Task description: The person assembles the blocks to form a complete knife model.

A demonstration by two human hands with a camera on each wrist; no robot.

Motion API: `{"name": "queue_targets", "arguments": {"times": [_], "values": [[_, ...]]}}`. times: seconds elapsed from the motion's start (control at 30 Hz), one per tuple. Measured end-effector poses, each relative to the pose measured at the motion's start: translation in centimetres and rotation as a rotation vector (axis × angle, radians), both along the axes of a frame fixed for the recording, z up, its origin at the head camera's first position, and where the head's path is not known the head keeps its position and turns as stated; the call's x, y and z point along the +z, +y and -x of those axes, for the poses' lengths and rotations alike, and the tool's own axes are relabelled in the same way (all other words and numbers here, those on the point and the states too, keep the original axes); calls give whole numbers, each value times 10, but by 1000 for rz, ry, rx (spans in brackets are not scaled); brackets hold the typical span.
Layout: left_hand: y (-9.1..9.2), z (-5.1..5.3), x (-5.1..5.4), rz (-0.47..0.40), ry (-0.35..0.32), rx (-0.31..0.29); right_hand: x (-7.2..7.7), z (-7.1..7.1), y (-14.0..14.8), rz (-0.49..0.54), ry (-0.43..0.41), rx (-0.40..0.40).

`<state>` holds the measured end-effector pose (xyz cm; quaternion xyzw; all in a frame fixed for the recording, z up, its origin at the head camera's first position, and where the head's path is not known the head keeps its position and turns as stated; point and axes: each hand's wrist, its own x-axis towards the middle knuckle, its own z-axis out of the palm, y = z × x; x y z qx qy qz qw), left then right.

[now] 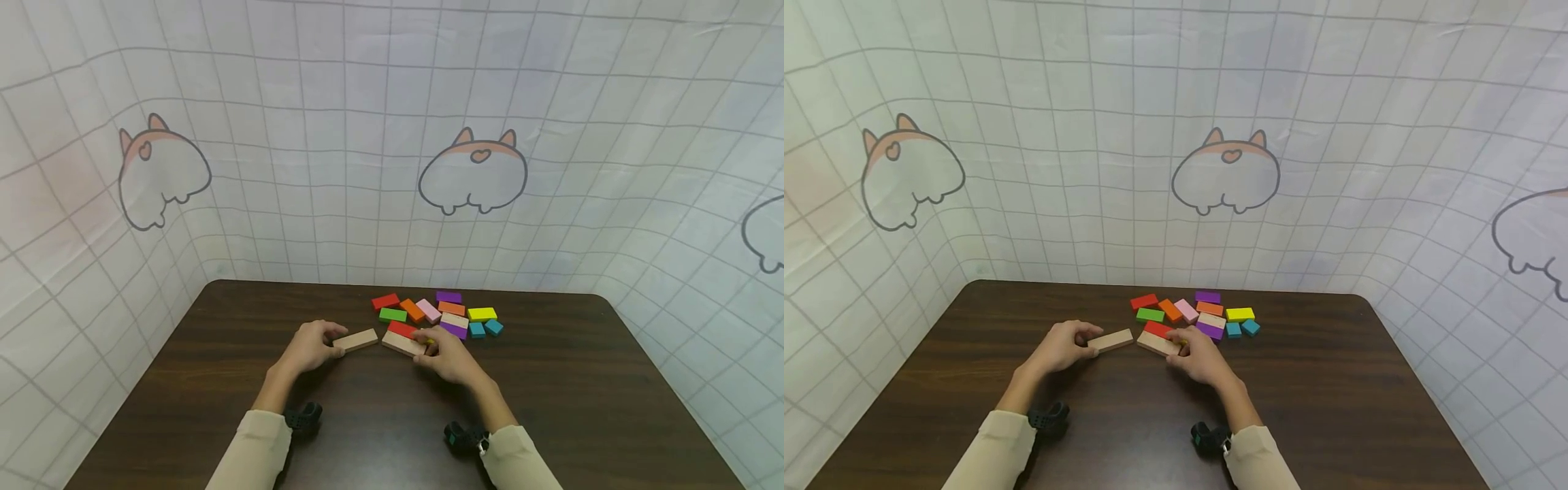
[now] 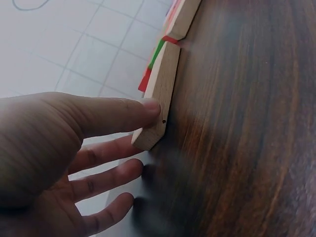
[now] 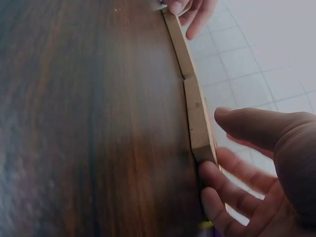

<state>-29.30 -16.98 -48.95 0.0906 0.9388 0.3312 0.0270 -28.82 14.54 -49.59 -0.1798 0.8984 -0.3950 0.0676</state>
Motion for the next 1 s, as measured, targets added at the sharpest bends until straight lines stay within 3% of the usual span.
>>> {"name": "queue_targets", "arguments": {"times": [0.23,0.53,1.0], "values": [[1,1,2,-16,-5,1,0,0,-6,-76,28,-66],[0,2,5,11,0,-10,3,0,-11,-145,54,-91],[-3,0,4,2,-41,-56,8,0,10,-182,33,65]]}}
